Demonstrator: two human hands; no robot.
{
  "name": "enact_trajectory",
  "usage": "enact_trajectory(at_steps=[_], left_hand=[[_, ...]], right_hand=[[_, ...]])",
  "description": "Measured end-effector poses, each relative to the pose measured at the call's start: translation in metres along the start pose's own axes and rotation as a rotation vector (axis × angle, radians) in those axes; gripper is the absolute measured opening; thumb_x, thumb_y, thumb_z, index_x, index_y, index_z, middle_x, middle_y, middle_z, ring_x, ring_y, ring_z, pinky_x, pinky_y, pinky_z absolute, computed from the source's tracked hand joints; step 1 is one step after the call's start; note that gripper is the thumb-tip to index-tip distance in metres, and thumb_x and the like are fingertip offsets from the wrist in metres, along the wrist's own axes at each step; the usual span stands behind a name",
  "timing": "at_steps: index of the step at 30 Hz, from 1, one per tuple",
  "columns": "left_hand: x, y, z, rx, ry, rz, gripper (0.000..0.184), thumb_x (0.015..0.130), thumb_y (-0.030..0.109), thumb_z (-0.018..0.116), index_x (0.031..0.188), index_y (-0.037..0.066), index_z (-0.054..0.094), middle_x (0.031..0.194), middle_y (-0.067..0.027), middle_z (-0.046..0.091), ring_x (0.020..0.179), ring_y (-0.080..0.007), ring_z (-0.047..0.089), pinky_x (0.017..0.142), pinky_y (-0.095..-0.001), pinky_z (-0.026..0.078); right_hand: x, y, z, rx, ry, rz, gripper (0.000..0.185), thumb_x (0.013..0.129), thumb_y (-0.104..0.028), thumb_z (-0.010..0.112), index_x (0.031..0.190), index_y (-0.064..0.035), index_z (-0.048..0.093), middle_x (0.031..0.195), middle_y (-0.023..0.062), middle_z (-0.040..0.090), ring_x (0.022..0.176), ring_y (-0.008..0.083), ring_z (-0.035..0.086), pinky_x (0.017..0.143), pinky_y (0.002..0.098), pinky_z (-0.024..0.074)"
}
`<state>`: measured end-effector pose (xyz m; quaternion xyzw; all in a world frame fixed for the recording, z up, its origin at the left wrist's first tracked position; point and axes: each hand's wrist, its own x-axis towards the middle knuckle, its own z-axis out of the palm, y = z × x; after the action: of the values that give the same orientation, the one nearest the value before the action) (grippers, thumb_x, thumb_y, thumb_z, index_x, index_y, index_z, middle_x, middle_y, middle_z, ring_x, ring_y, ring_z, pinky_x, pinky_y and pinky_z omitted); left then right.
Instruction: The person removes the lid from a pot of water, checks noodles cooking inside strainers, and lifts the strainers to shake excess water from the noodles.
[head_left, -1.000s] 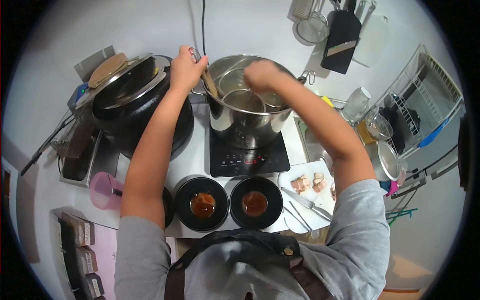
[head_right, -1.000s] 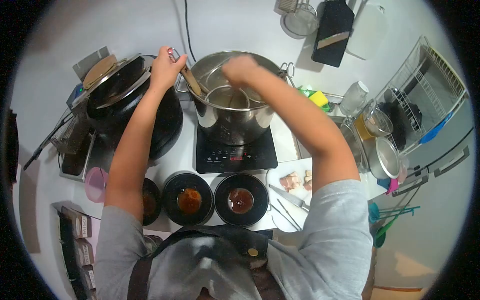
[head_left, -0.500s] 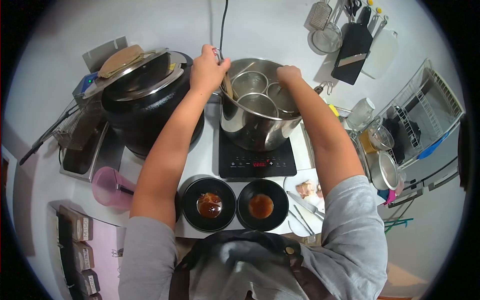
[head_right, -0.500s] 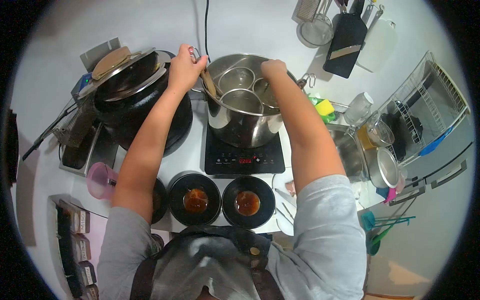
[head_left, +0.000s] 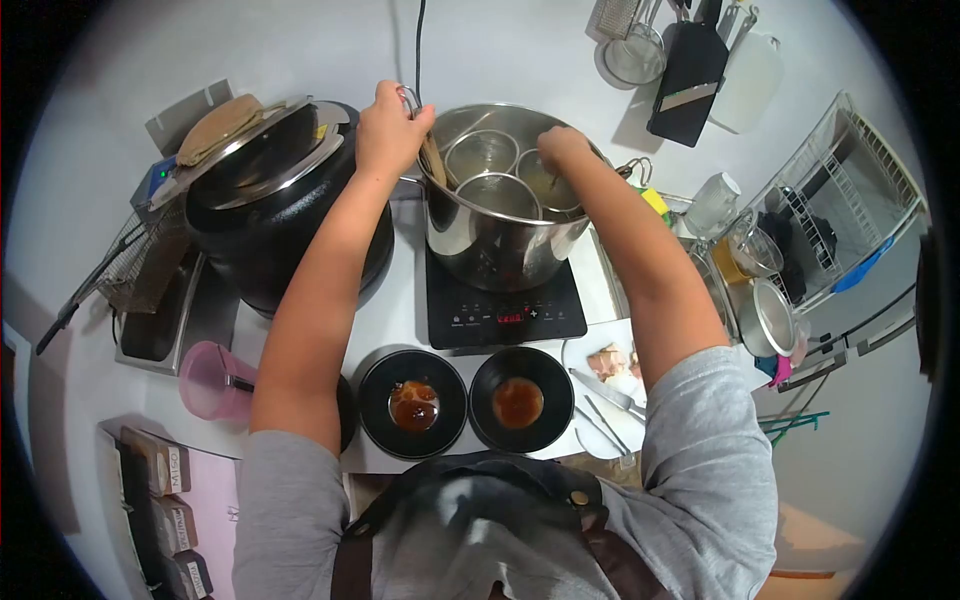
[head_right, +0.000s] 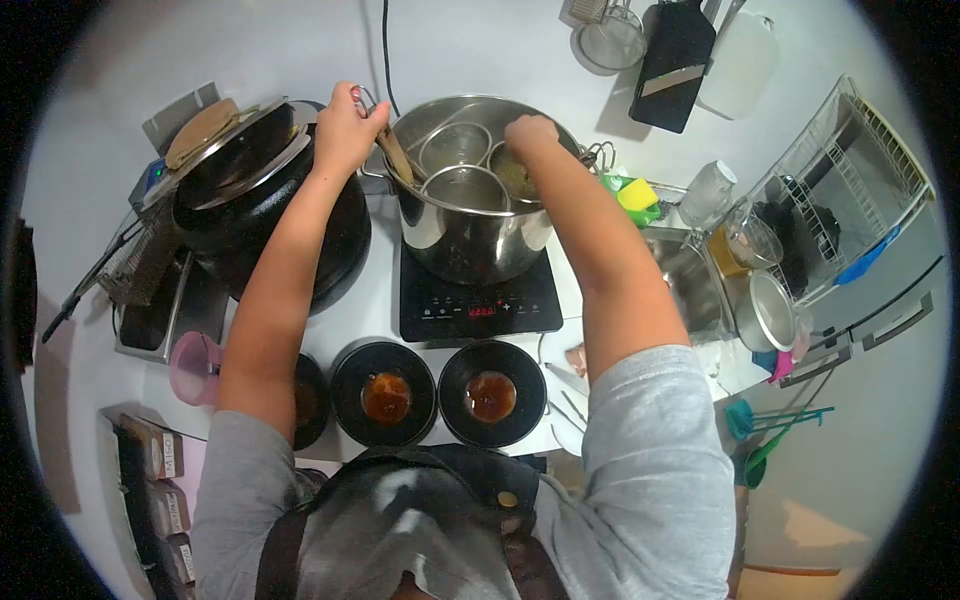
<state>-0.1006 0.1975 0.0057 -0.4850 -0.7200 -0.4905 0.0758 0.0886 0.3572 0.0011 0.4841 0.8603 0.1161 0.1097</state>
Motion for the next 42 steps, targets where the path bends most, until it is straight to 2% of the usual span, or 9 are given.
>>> enact_trajectory(at_steps=[3,5,8,10,19,23,29,40,42], left_hand=[[0.002,-0.004,0.004,0.007,0.011,0.006,0.051,0.076,0.033,0.070,0.111,0.001,0.051,0.088,-0.0177,0.067,0.084,-0.0351,0.065,0.076,-0.0416,0.051],[0.001,-0.006,0.006,0.021,0.093,0.100,0.049,0.077,0.033,0.071,0.102,-0.003,0.051,0.069,-0.0126,0.061,0.066,-0.0299,0.063,0.064,-0.0380,0.049],[0.001,-0.006,0.006,0.047,0.103,0.103,0.048,0.077,0.034,0.071,0.101,-0.003,0.051,0.069,-0.0124,0.061,0.066,-0.0297,0.063,0.064,-0.0379,0.049],[0.004,-0.008,0.007,0.029,0.103,0.103,0.048,0.076,0.034,0.071,0.101,-0.002,0.051,0.069,-0.0125,0.061,0.066,-0.0296,0.063,0.064,-0.0378,0.049],[0.000,-0.007,0.007,0.025,0.096,0.105,0.048,0.077,0.034,0.071,0.101,-0.002,0.051,0.069,-0.0124,0.060,0.065,-0.0283,0.063,0.063,-0.0373,0.049],[0.002,-0.007,0.006,0.015,0.084,0.098,0.048,0.076,0.035,0.071,0.100,-0.002,0.051,0.069,-0.0122,0.061,0.065,-0.0283,0.063,0.063,-0.0374,0.049],[0.002,-0.007,0.007,0.032,0.105,0.112,0.050,0.077,0.036,0.071,0.103,-0.002,0.051,0.070,-0.0121,0.061,0.066,-0.0281,0.063,0.064,-0.0372,0.049],[0.001,-0.002,0.003,0.020,0.086,0.081,0.049,0.076,0.035,0.070,0.102,-0.003,0.051,0.070,-0.0130,0.061,0.066,-0.0289,0.063,0.065,-0.0374,0.049],[0.000,0.000,0.001,0.009,0.005,0.007,0.050,0.076,0.034,0.069,0.109,0.001,0.051,0.088,-0.0172,0.067,0.084,-0.0353,0.065,0.076,-0.0427,0.050]], right_hand=[[0.004,0.006,0.003,0.037,0.005,0.027,0.031,0.081,-0.017,0.064,0.111,-0.0067,0.067,0.121,0.0117,0.062,0.111,0.0281,0.060,0.089,0.0375,0.0513],[0.004,0.007,0.009,0.113,0.097,0.101,0.032,0.081,-0.017,0.064,0.112,-0.0064,0.067,0.122,0.0120,0.061,0.112,0.0283,0.060,0.089,0.0378,0.0511],[0.001,0.005,0.004,-0.065,-0.046,-0.035,0.032,0.082,-0.017,0.065,0.112,-0.0070,0.067,0.121,0.0120,0.061,0.112,0.0276,0.060,0.089,0.0379,0.0513],[-0.004,0.008,-0.005,0.112,0.069,0.085,0.032,0.082,-0.015,0.063,0.113,-0.0066,0.066,0.121,0.0124,0.061,0.112,0.0281,0.060,0.089,0.0383,0.0512],[0.001,0.005,0.027,0.034,0.231,0.024,0.027,0.085,-0.013,0.057,0.108,-0.0070,0.068,0.115,0.0129,0.064,0.108,0.0299,0.062,0.084,0.0389,0.0531],[-0.009,-0.001,0.007,0.059,0.171,0.016,0.026,0.083,-0.013,0.057,0.105,-0.0066,0.069,0.111,0.0138,0.065,0.105,0.0297,0.063,0.083,0.0396,0.0531],[-0.027,0.010,-0.017,0.106,0.491,0.098,0.020,0.080,-0.010,0.059,0.095,-0.0068,0.071,0.101,0.0153,0.068,0.095,0.0309,0.066,0.077,0.0404,0.0547],[-0.016,-0.008,0.024,0.027,0.322,-0.023,0.021,0.083,-0.015,0.057,0.097,-0.0069,0.071,0.105,0.0144,0.067,0.098,0.0306,0.065,0.080,0.0408,0.0539],[-0.013,-0.007,0.024,0.162,0.227,0.023,0.023,0.084,-0.012,0.055,0.101,-0.0051,0.070,0.108,0.0175,0.066,0.102,0.0325,0.064,0.080,0.0409,0.0540]])
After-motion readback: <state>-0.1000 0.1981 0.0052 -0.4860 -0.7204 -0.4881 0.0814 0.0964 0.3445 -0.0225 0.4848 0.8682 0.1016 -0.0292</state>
